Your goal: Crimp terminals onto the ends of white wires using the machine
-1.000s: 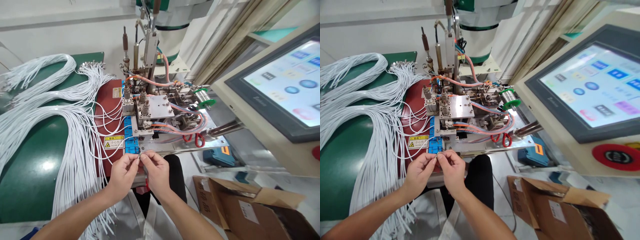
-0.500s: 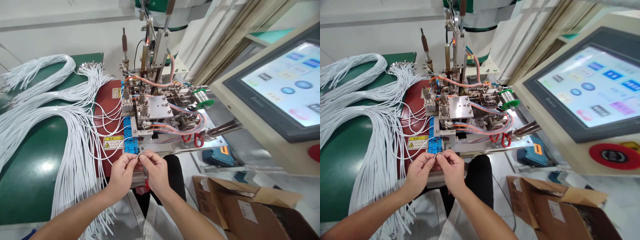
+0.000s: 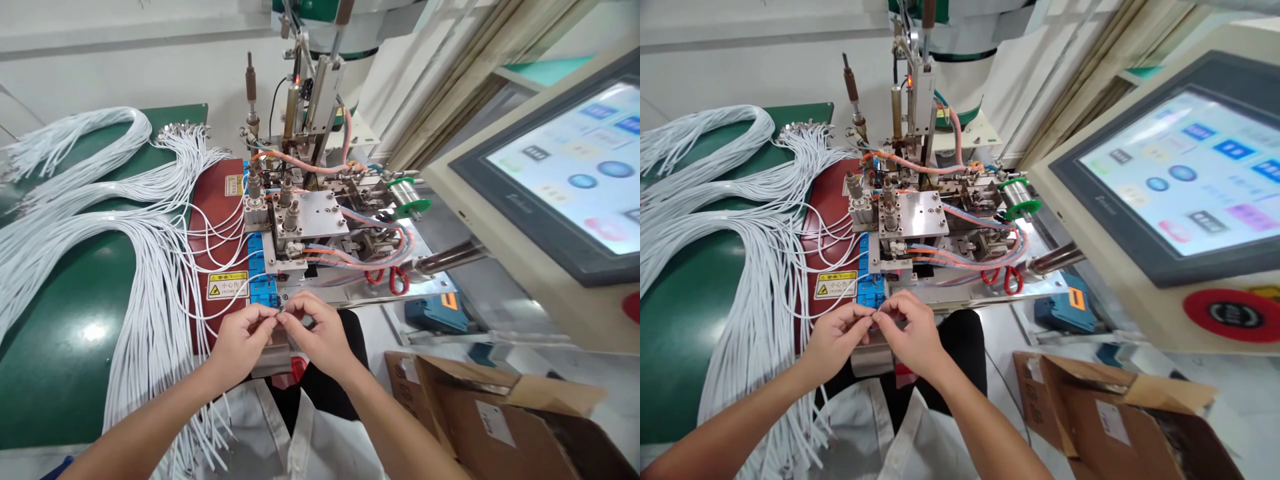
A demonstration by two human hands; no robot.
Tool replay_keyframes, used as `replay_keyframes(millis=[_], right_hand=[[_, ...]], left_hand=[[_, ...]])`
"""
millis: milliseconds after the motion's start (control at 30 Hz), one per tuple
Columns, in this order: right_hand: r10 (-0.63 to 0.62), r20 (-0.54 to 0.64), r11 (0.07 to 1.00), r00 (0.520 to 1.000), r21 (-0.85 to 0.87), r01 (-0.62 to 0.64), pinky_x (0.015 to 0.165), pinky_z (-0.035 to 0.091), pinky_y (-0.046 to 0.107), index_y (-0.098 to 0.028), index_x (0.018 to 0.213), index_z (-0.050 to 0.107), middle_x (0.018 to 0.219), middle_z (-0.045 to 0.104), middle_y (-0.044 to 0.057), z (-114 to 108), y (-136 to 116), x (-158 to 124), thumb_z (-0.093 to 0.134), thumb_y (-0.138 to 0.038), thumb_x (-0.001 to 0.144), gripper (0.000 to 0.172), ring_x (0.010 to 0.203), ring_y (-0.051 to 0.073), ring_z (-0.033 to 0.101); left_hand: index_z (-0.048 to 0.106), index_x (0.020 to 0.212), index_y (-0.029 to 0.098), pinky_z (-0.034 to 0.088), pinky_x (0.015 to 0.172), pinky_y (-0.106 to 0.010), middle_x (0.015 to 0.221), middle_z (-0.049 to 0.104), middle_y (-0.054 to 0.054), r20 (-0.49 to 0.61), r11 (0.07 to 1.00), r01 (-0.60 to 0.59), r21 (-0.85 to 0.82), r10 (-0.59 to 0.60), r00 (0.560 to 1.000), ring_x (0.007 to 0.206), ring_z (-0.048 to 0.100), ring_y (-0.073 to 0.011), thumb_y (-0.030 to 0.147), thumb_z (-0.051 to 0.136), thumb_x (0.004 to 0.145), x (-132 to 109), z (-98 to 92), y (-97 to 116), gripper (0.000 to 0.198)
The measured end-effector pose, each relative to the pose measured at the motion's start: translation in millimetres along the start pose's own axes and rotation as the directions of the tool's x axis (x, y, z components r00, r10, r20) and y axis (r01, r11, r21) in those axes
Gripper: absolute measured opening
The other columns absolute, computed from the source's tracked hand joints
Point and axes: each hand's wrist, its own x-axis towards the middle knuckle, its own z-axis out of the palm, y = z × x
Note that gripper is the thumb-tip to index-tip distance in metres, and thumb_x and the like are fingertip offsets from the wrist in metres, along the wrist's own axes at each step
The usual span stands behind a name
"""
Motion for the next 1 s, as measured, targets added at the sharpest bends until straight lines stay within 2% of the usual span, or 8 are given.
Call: replay_keyframes(millis=[133,200,300,367,433,700,867,1000], right_hand=[[0.025,0.292,0.998,0.956,-0.058,-0.008,0.054,0.037,0.023,-0.019,0.063,0.058,0.062,0.053,-0.001,-19,-7,7,0.057,-0.016,0.072,0.010,0.058,0.012,0.049],[-0.004,0.329,0.995,0.944,-0.093,0.037,0.054,0.036,0.024,-0.020,0.063,0.060,0.062,0.054,-0.001,-20,-9,6,0.058,-0.015,0.071,0.009,0.059,0.012,0.048],[0.097,0.125,0.995,0.987,0.016,-0.100,0.055,0.036,0.025,-0.019,0.058,0.058,0.059,0.052,-0.001,-7,-6,1,0.057,-0.019,0.072,0.014,0.057,0.012,0.048],[0.234,-0.001,0.949,0.972,0.220,-0.228,0.054,0.038,0.024,-0.018,0.055,0.056,0.057,0.051,-0.001,7,-3,-5,0.056,-0.022,0.074,0.019,0.054,0.012,0.047],[0.293,-0.059,0.909,0.954,0.327,-0.259,0.054,0.038,0.024,-0.017,0.055,0.056,0.057,0.051,-0.002,17,2,-10,0.057,-0.023,0.074,0.019,0.055,0.011,0.047],[0.266,-0.128,0.933,0.956,0.282,-0.222,0.061,0.043,0.027,-0.018,0.069,0.064,0.070,0.058,0.002,15,6,-11,0.058,-0.025,0.073,0.010,0.065,0.015,0.054],[0.312,-0.061,0.904,0.948,0.326,-0.276,0.059,0.044,0.027,-0.017,0.065,0.062,0.067,0.058,0.002,16,7,-8,0.060,-0.026,0.071,0.010,0.062,0.014,0.054],[0.214,-0.118,0.964,0.970,0.188,-0.190,0.058,0.041,0.026,-0.019,0.064,0.061,0.065,0.057,0.001,16,8,-8,0.059,-0.021,0.071,0.008,0.062,0.014,0.052]], left_hand=[[0.065,0.075,0.017,0.042,0.055,-0.020,0.064,0.061,0.001,0.179,0.984,-0.069,0.166,0.039,0.983,0.057,0.052,-0.0106,0.021,0.050,0.077,4,-11.0,8,0.016],[0.065,0.071,0.017,0.041,0.055,-0.019,0.063,0.061,0.001,0.240,0.969,-0.101,0.225,0.045,0.970,0.058,0.052,-0.0107,0.019,0.050,0.076,4,-12.5,10,0.016],[0.062,0.075,0.017,0.040,0.052,-0.018,0.063,0.059,0.002,0.129,0.970,-0.095,0.222,0.068,0.989,0.055,0.049,-0.0094,0.022,0.047,0.079,2,-8.2,8,0.016],[0.061,0.080,0.017,0.039,0.050,-0.018,0.062,0.057,0.002,0.017,0.979,-0.077,0.186,0.076,0.997,0.052,0.047,-0.0084,0.024,0.047,0.081,0,-3.6,5,0.017],[0.061,0.083,0.017,0.038,0.049,-0.018,0.055,0.053,0.004,-0.035,0.987,-0.054,0.154,0.060,0.998,0.048,0.046,-0.0081,0.026,0.047,0.081,-2,-0.5,2,0.017],[0.061,0.089,0.017,0.043,0.051,-0.020,0.069,0.061,0.000,-0.049,0.999,0.003,0.044,-0.001,0.999,0.050,0.049,-0.0083,0.031,0.049,0.081,-2,-2.2,-1,0.020],[0.062,0.090,0.017,0.044,0.054,-0.021,0.066,0.060,0.001,-0.039,0.997,0.002,0.073,0.001,0.999,0.051,0.051,-0.0089,0.032,0.049,0.081,-2,-1.7,-2,0.021],[0.059,0.103,0.017,0.045,0.054,-0.022,0.066,0.062,-0.001,-0.051,1.000,0.005,0.020,-0.004,0.999,0.050,0.053,-0.0095,0.031,0.049,0.081,-1,-0.5,-4,0.028]])
